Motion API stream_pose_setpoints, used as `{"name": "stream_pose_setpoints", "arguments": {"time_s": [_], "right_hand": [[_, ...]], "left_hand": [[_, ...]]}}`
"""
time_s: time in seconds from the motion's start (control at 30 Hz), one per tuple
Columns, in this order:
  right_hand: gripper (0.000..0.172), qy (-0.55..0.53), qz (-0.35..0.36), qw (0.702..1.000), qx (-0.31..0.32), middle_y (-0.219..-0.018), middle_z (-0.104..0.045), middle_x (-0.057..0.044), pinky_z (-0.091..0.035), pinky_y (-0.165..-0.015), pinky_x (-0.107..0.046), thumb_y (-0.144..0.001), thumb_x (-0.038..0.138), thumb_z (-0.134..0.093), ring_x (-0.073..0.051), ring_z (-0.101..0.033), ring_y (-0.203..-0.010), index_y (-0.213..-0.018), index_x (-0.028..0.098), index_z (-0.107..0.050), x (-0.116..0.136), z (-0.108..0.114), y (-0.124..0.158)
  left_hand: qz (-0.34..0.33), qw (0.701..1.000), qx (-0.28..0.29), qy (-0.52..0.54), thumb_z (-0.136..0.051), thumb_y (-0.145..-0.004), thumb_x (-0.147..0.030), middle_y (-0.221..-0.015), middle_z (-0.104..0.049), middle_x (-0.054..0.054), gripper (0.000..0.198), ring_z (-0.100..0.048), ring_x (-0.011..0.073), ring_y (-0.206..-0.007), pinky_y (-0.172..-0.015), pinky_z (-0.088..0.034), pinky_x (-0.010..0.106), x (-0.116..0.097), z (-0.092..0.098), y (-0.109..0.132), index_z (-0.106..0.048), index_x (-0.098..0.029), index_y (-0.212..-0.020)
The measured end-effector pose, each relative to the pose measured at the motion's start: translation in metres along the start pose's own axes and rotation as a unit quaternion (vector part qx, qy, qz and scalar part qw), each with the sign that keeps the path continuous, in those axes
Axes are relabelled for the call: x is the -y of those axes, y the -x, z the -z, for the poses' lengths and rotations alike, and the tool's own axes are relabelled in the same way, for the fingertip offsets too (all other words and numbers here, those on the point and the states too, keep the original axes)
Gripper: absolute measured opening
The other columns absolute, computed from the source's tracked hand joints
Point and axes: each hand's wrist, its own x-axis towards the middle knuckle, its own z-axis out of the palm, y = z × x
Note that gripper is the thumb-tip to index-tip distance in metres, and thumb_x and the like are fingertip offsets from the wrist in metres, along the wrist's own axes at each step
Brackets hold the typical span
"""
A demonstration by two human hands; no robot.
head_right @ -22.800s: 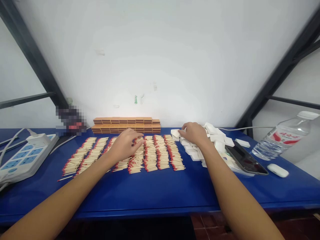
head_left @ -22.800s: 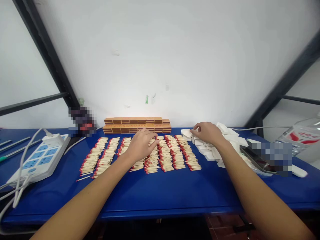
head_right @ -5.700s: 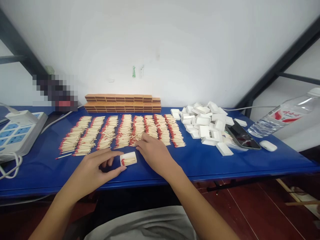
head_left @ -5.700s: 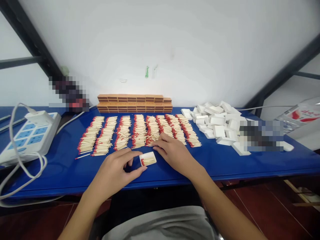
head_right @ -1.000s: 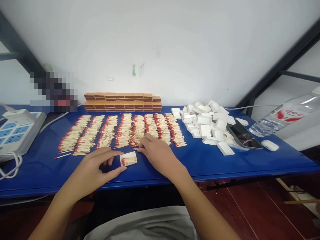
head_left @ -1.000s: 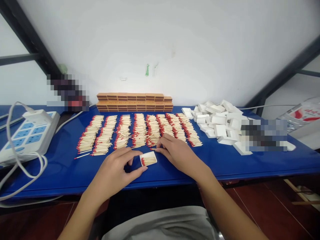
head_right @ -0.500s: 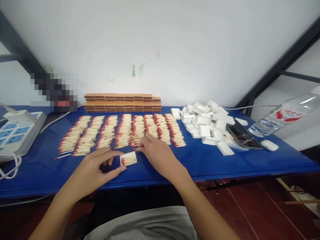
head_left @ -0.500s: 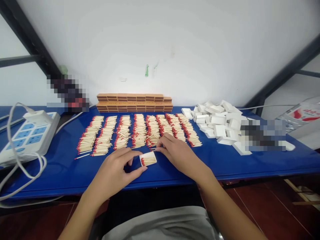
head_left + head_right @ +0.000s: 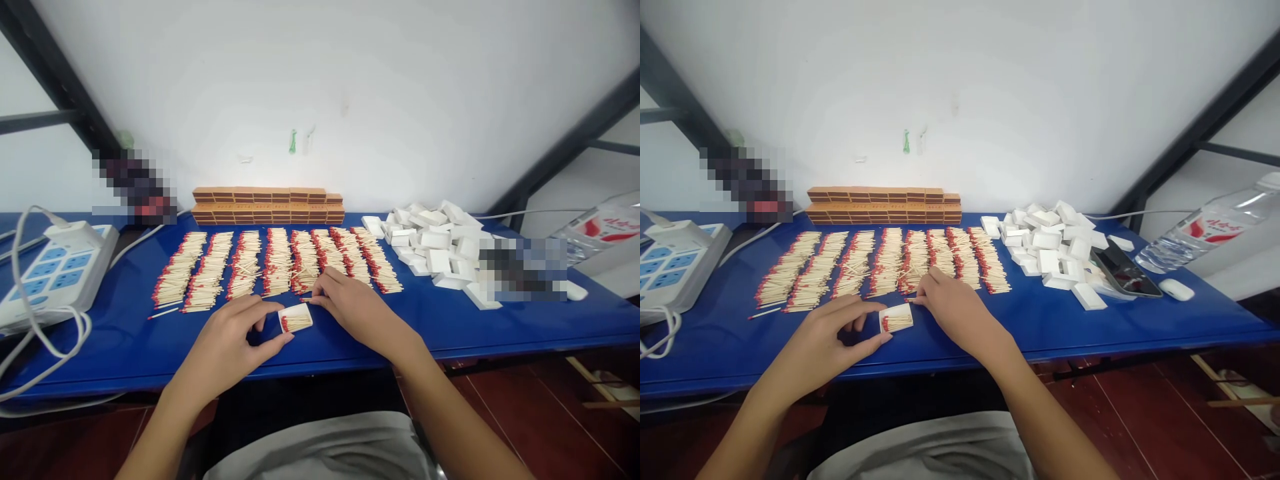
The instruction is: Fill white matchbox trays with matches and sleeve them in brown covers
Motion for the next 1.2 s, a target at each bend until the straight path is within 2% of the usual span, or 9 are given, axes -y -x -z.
{"name": "stream_pose_setpoints", "arguments": {"time_s": [0.2,0.33,0.47,0.57,0.67,0.77,0.93,1.2], "right_hand": [[0.009,0.007,0.021,1.0,-0.008,-0.105,-0.066,-0.004,-0.049,-0.074,-0.032,-0.108,0.025,-0.061,-0.019,-0.068,-0.086,-0.101,0.018,-0.063,0.015,0.01,0.004],[0.01,0.056,0.067,0.996,0.029,-0.107,-0.066,-0.007,-0.051,-0.07,-0.033,-0.108,0.023,-0.059,-0.021,-0.069,-0.092,-0.105,0.015,-0.065,0.028,0.002,0.006],[0.011,0.05,0.072,0.996,0.032,-0.109,-0.067,-0.008,-0.052,-0.07,-0.034,-0.108,0.023,-0.059,-0.021,-0.07,-0.091,-0.107,0.014,-0.065,0.034,-0.005,0.009],[0.008,-0.028,0.077,0.997,0.005,-0.109,-0.067,-0.006,-0.052,-0.075,-0.032,-0.107,0.025,-0.063,-0.02,-0.069,-0.092,-0.108,0.017,-0.065,0.028,-0.003,0.01],[0.005,-0.104,0.063,0.991,-0.054,-0.105,-0.067,-0.004,-0.051,-0.08,-0.031,-0.108,0.024,-0.061,-0.018,-0.068,-0.092,-0.106,0.021,-0.066,0.012,0.0,0.008],[0.009,-0.099,0.014,0.99,-0.103,-0.1,-0.066,-0.004,-0.049,-0.076,-0.031,-0.107,0.023,-0.061,-0.018,-0.065,-0.084,-0.101,0.021,-0.068,-0.006,-0.001,0.004],[0.004,-0.061,0.0,0.994,-0.095,-0.099,-0.065,-0.004,-0.047,-0.075,-0.032,-0.103,0.022,-0.067,-0.019,-0.064,-0.084,-0.1,0.021,-0.069,-0.014,-0.009,0.0],[0.009,-0.052,-0.012,0.996,-0.074,-0.101,-0.065,-0.004,-0.047,-0.073,-0.032,-0.105,0.02,-0.063,-0.017,-0.063,-0.081,-0.096,0.02,-0.064,-0.011,-0.011,-0.003]], "left_hand": [[-0.002,1.0,0.001,0.001,-0.073,-0.097,-0.041,-0.079,-0.058,-0.002,0.025,-0.056,0.0156,-0.073,-0.071,-0.044,0.03,0.001,-0.001,0.0,-0.073,-0.025,-0.116],[-0.002,1.0,0.002,0.002,-0.073,-0.097,-0.04,-0.079,-0.058,-0.001,0.024,-0.056,0.0159,-0.073,-0.07,-0.043,0.029,0.0,0.0,0.0,-0.074,-0.023,-0.115],[-0.005,1.0,-0.002,0.006,-0.074,-0.096,-0.038,-0.079,-0.059,-0.001,0.024,-0.056,0.0159,-0.072,-0.07,-0.044,0.029,-0.001,0.001,0.001,-0.074,-0.023,-0.115],[-0.004,1.0,-0.002,0.005,-0.074,-0.096,-0.038,-0.079,-0.059,-0.001,0.024,-0.056,0.0159,-0.072,-0.07,-0.044,0.029,-0.001,0.001,0.001,-0.074,-0.023,-0.114],[-0.001,1.0,-0.002,0.002,-0.074,-0.096,-0.041,-0.079,-0.059,-0.001,0.025,-0.057,0.0159,-0.072,-0.071,-0.044,0.03,-0.001,0.0,0.001,-0.075,-0.024,-0.115],[-0.001,1.0,-0.004,0.002,-0.074,-0.096,-0.042,-0.079,-0.059,-0.001,0.026,-0.057,0.0157,-0.073,-0.072,-0.045,0.03,0.0,0.0,0.001,-0.075,-0.024,-0.115],[-0.002,1.0,-0.007,-0.001,-0.074,-0.097,-0.041,-0.079,-0.059,-0.002,0.026,-0.057,0.0154,-0.073,-0.072,-0.045,0.03,0.0,0.0,0.001,-0.074,-0.024,-0.116],[-0.002,1.0,-0.004,-0.002,-0.074,-0.097,-0.042,-0.079,-0.059,-0.001,0.026,-0.056,0.0157,-0.072,-0.072,-0.045,0.03,-0.001,0.0,0.0,-0.074,-0.024,-0.115]]}}
